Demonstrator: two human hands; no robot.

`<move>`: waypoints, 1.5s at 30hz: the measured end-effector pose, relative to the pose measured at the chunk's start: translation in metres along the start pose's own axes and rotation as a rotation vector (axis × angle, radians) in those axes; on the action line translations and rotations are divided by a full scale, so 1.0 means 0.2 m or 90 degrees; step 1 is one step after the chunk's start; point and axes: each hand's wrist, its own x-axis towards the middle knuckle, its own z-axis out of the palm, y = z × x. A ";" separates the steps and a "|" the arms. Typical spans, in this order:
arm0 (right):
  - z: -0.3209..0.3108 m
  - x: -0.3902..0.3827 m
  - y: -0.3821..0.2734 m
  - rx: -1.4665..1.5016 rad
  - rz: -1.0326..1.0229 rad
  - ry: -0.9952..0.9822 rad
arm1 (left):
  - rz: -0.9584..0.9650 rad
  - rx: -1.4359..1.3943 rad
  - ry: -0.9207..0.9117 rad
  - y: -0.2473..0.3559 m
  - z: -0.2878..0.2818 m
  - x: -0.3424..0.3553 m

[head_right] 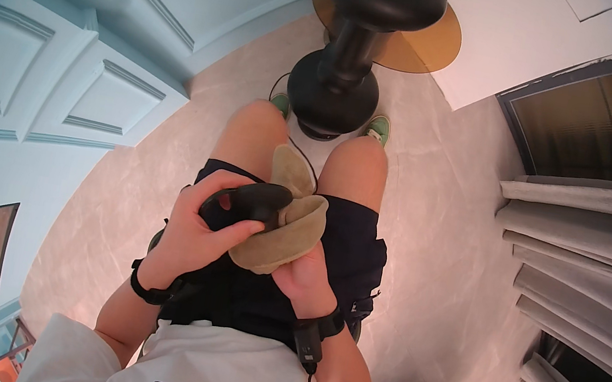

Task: The recorder is repairing or assembling a standing lamp, specifically focusing on the cord and base assembly.

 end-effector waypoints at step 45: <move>0.13 0.06 -0.38 -0.341 -0.255 0.094 | -0.040 0.053 -0.221 0.15 -0.02 0.02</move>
